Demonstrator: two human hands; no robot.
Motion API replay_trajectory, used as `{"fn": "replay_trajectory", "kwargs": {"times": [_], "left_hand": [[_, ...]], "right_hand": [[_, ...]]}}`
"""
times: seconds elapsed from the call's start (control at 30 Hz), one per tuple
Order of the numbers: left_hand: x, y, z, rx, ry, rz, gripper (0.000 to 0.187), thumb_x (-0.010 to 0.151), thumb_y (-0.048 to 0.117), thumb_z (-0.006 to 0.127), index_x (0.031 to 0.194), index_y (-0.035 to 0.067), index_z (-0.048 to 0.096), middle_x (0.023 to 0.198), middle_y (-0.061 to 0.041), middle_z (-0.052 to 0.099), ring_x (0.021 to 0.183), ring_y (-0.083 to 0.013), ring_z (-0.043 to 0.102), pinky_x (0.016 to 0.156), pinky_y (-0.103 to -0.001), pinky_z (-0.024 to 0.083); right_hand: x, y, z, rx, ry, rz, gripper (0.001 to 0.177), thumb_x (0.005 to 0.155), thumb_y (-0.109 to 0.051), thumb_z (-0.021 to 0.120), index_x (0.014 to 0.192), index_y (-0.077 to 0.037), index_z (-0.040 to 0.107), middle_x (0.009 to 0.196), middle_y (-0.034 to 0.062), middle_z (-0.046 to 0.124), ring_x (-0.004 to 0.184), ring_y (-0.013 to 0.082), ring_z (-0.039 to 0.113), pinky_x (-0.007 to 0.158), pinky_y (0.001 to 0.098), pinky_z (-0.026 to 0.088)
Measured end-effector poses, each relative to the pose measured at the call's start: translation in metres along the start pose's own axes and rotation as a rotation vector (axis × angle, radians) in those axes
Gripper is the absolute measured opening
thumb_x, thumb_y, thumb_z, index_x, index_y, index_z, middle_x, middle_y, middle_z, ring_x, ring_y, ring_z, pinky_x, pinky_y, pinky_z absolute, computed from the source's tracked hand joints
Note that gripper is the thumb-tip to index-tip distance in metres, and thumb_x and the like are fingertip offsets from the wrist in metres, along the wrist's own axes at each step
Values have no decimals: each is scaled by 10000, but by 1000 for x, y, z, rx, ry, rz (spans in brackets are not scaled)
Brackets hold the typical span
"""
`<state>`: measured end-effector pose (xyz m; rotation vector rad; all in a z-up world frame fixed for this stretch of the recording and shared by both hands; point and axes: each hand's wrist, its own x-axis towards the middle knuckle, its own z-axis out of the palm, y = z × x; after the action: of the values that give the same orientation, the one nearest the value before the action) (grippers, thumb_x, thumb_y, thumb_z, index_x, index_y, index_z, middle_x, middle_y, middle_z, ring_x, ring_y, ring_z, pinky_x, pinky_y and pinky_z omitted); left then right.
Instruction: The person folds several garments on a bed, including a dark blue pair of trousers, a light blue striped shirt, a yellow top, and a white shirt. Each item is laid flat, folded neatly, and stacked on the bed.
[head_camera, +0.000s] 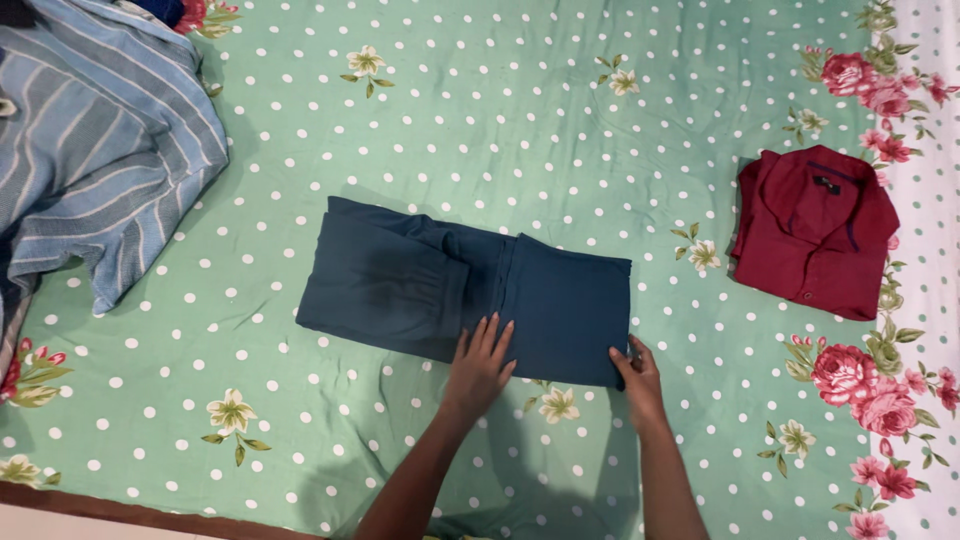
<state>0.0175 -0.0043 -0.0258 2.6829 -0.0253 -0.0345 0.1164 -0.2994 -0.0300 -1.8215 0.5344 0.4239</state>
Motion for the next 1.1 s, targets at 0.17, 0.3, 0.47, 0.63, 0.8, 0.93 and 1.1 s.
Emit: {"fn": "replay_trajectory", "kwargs": {"times": [0.17,0.3,0.47,0.63,0.8,0.93,1.1], "left_hand": [[-22,-5,-6,-51,57,148,708,968,351,578,1582,72,363,1672,-159,311,1540,-331,296,1220,-552,244],[-23,-16,-31,-282,-126,83,668,1022,425,520,1580,102,347,1657,-157,332,1507,-371,308,1199,-536,235],[9,-33,-73,-773,-284,-182,743,1017,596,368,1631,184,298,1576,-177,439,1449,-382,412,1187,-427,339],[43,-59,-102,-1541,-294,-189,826,989,704,301,1622,173,317,1523,-164,525,1411,-346,487,1166,-439,371],[25,-162,-117,-1902,-351,-475,922,895,767,306,1611,190,248,1548,-56,440,1458,-241,427,1123,-467,409],[27,-264,-127,-1812,-198,-613,1046,905,846,314,1589,56,351,1450,-145,498,1323,-312,473,1018,-449,406],[36,-316,-125,-1307,-117,-528,771,965,480,701,1519,48,382,1398,-89,592,1283,-224,570,1058,-376,464]], "right_hand": [[-2,-33,-9,328,-270,101,681,884,-172,672,1534,-114,477,1313,23,608,1087,142,605,824,350,457],[-25,-86,18,460,-375,-19,695,889,-49,586,1561,-140,435,1326,1,603,1110,123,623,931,302,520],[-69,-153,79,418,-483,-192,758,875,-5,573,1596,-128,376,1322,29,608,1120,145,623,934,312,530],[-100,-187,181,264,-488,-340,814,869,-8,623,1619,-133,334,1258,83,624,1010,149,632,846,295,539],[-131,-188,314,37,-462,-461,824,837,-37,637,1603,-150,355,1285,67,640,889,115,614,744,266,534],[-153,-172,399,-216,-512,-634,828,872,-107,675,1625,-159,334,1219,109,619,935,122,624,804,285,526],[-162,-143,426,-357,-585,-343,775,959,-240,664,1632,-188,284,961,158,632,788,187,600,712,318,500]]}}
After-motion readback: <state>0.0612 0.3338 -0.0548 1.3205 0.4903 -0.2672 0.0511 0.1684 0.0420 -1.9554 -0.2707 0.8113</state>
